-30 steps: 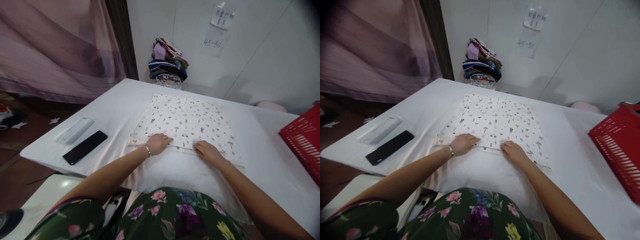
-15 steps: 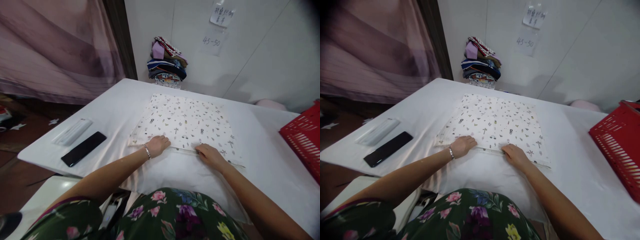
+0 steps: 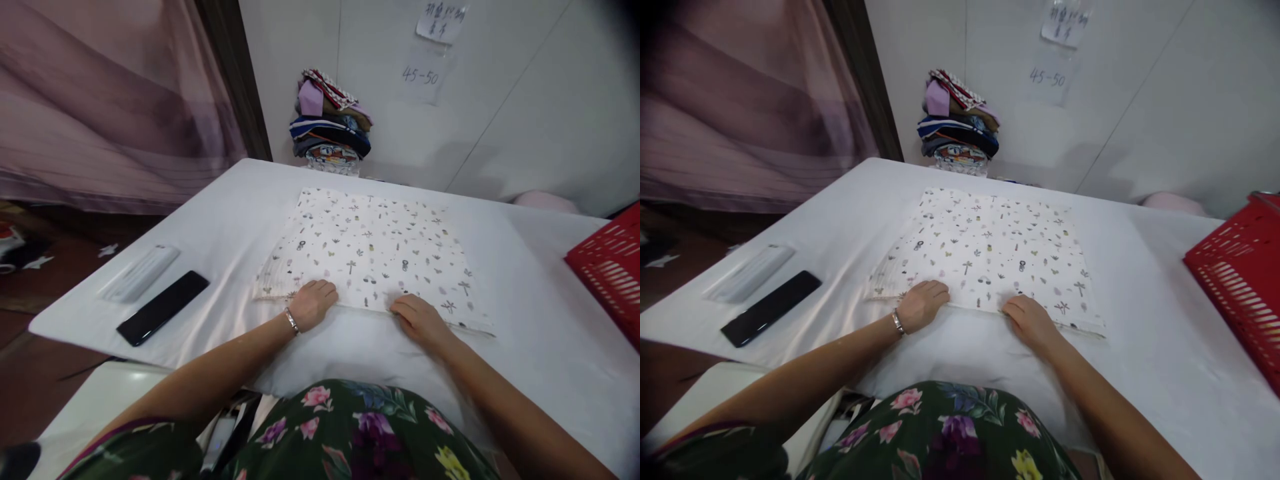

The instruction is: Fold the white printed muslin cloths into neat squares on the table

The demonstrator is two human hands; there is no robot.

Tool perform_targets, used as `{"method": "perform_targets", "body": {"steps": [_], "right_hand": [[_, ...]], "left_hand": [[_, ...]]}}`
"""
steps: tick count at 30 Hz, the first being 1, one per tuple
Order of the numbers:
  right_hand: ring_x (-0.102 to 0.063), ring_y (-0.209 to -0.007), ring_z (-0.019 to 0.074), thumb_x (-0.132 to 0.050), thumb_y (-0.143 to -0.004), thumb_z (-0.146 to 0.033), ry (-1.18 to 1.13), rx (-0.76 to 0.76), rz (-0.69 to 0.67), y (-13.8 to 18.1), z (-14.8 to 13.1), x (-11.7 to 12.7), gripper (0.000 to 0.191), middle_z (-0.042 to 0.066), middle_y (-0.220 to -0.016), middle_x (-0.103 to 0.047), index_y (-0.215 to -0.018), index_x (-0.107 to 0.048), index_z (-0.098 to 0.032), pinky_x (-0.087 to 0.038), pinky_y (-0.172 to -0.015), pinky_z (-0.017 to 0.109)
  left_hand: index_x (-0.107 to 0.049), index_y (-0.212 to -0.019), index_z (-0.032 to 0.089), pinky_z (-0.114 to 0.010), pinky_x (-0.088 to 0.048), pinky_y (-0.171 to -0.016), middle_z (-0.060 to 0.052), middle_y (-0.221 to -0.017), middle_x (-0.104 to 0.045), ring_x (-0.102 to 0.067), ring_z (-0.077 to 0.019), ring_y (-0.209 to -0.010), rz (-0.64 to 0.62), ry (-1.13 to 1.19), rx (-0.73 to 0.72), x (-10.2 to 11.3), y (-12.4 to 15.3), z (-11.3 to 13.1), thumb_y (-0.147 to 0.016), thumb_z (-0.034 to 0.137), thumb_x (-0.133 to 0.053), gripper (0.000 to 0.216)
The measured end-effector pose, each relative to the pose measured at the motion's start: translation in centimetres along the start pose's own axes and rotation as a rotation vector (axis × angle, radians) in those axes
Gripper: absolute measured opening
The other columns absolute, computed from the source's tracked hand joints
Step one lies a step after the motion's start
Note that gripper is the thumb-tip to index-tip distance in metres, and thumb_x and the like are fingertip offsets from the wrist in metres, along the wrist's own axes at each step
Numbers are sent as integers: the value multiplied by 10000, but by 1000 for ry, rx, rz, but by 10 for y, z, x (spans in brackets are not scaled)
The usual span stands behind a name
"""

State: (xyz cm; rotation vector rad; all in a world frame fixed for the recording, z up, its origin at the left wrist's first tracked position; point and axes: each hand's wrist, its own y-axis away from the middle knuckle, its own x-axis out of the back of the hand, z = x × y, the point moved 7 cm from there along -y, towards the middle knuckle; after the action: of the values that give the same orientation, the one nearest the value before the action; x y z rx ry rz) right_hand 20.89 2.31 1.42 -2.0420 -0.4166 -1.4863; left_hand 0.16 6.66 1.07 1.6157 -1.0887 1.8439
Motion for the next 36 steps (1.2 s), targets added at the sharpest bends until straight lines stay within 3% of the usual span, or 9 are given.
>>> {"method": "perform_targets", "body": {"steps": [6,12,19,23,27,30,33,36], "right_hand": [[-513,-917,203,-397,-784,-62,-25,-17,42,1,-2,-4,270,100,-996,-581,-952,-584,-164,-453,-780,346],[-509,-924,207,-431,-787,-92,-13,-37,100,5,-9,-1,294,104,-1006,-587,-1031,-580,-165,-427,-787,362],[-504,-1050,173,-428,-872,-200,-67,-105,168,33,12,20,276,89,-1097,-584,-1120,-547,-193,-404,-894,355],[-516,-1048,190,-434,-888,-262,8,-372,277,81,50,48,238,85,-1089,-598,-1021,-623,-204,-392,-921,371],[-545,-979,187,-417,-869,-305,13,-880,360,142,101,75,270,76,-1042,-614,-877,-661,-188,-414,-864,312],[-582,-840,168,-400,-852,-362,-65,-1189,313,169,125,77,307,41,-896,-652,-879,-657,-196,-432,-729,259],[-570,-653,146,-429,-826,-438,-106,-1250,227,165,132,71,333,15,-717,-652,-809,-661,-201,-385,-578,234],[-554,-632,140,-535,-757,-411,-100,-1255,160,152,137,66,255,18,-696,-651,-740,-660,-190,-347,-564,230]], "left_hand": [[-579,-825,157,-318,-383,-726,-59,-887,-579,-479,-186,-833,-64,22,18,2,0,2,-824,82,-416,179],[-564,-1066,170,-353,-403,-818,-83,-1036,-573,-496,-200,-956,14,118,-37,17,-2,13,-838,166,-435,262],[-607,-1029,212,-328,-451,-756,-57,-976,-613,-554,-190,-899,123,72,-146,12,-9,8,-881,276,-417,250],[-608,-1038,225,-322,-461,-764,-52,-980,-622,-565,-188,-897,137,65,-165,11,-8,6,-883,301,-417,258],[-607,-1038,232,-319,-468,-754,-51,-975,-621,-569,-187,-887,139,70,-164,10,-8,4,-877,313,-425,256],[-611,-1023,230,-315,-473,-745,-50,-967,-621,-571,-182,-874,149,64,-164,9,-9,4,-879,313,-420,253],[-615,-1016,233,-308,-479,-748,-43,-960,-625,-577,-176,-869,159,61,-167,10,-10,4,-878,324,-421,255],[-617,-1019,254,-292,-492,-745,-29,-955,-632,-587,-168,-866,172,65,-168,12,-9,4,-867,337,-442,246]]}}
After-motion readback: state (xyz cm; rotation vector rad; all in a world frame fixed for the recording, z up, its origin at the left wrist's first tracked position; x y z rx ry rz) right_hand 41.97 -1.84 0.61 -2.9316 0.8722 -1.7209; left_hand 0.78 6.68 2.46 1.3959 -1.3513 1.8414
